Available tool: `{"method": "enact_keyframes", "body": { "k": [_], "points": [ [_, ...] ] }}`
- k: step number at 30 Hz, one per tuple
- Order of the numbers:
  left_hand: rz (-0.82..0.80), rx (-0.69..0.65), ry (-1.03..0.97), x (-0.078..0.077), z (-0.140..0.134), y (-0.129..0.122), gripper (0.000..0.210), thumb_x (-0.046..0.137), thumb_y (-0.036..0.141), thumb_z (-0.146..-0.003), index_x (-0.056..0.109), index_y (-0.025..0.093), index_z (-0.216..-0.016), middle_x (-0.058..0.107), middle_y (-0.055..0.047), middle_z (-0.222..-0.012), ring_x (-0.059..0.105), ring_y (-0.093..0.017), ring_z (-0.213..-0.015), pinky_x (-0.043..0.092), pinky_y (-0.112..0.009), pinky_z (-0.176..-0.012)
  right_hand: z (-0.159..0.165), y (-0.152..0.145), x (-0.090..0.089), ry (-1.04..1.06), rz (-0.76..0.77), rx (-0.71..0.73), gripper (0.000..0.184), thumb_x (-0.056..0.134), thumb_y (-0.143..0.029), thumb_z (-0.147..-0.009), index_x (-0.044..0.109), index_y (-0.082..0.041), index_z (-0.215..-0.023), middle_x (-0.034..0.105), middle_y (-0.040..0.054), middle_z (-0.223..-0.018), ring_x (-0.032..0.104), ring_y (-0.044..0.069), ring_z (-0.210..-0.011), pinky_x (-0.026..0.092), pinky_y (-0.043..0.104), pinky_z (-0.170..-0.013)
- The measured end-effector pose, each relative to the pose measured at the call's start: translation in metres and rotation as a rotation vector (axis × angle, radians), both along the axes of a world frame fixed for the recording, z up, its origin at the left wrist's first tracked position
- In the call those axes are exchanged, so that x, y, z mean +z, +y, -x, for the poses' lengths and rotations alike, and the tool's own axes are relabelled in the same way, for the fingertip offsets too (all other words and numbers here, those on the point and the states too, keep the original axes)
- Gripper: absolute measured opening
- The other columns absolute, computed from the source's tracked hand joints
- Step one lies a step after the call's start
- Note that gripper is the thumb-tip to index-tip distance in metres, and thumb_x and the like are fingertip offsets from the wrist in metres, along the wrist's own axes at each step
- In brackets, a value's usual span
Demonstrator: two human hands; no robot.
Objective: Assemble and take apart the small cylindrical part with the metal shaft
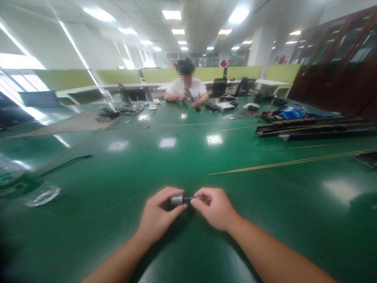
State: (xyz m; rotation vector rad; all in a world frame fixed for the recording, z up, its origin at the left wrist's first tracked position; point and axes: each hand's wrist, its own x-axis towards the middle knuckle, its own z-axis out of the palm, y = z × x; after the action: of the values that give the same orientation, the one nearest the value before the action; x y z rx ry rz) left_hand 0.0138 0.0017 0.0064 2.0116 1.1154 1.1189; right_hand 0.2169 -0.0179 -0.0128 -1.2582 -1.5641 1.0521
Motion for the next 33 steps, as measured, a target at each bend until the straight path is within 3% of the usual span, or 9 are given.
{"method": "enact_keyframes", "body": {
  "k": [18, 24, 28, 33],
  "points": [
    [0.008, 0.046, -0.009, -0.002, 0.002, 0.003, 0.021, 0.076, 0.025, -0.078, 0.073, 0.024, -0.098, 0.071, -0.003, -0.098, 0.065, -0.019, -0.09, 0.05, -0.031, -0.084, -0.001, 0.0, -0.001, 0.145, 0.046, 0.007, 0.029, 0.057, -0.041, -0.092, 0.059, -0.016, -0.078, 0.058, -0.002, -0.061, 0.052, 0.01, -0.047, 0.039, 0.022, -0.048],
    [0.03, 0.068, -0.017, -0.003, 0.003, 0.004, 0.022, 0.077, 0.028, -0.077, 0.073, 0.023, -0.098, 0.071, -0.004, -0.099, 0.066, -0.021, -0.09, 0.051, -0.032, -0.083, -0.006, 0.004, -0.002, 0.253, 0.033, -0.08, 0.042, 0.051, -0.052, -0.095, 0.056, -0.017, -0.072, 0.06, -0.0003, -0.06, 0.052, 0.011, -0.045, 0.039, 0.023, -0.047],
    [0.093, 0.108, -0.019, -0.002, 0.001, 0.004, 0.025, 0.077, 0.035, -0.075, 0.073, 0.022, -0.096, 0.072, -0.004, -0.097, 0.066, -0.021, -0.088, 0.051, -0.031, -0.079, -0.008, 0.008, -0.005, 0.389, 0.045, -0.173, 0.049, 0.047, -0.059, -0.095, 0.049, -0.019, -0.067, 0.056, -0.0005, -0.054, 0.048, 0.011, -0.041, 0.036, 0.024, -0.042],
    [0.285, 0.134, -0.069, -0.004, -0.002, 0.007, 0.036, 0.065, 0.048, -0.083, 0.067, 0.016, -0.101, 0.072, -0.006, -0.087, 0.066, -0.02, -0.078, 0.05, -0.03, -0.071, -0.008, 0.01, -0.009, 0.423, 0.047, -0.139, 0.051, 0.045, -0.062, -0.095, 0.045, -0.02, -0.064, 0.053, -0.0014, -0.051, 0.045, 0.011, -0.04, 0.035, 0.024, -0.041]
  ]
}}
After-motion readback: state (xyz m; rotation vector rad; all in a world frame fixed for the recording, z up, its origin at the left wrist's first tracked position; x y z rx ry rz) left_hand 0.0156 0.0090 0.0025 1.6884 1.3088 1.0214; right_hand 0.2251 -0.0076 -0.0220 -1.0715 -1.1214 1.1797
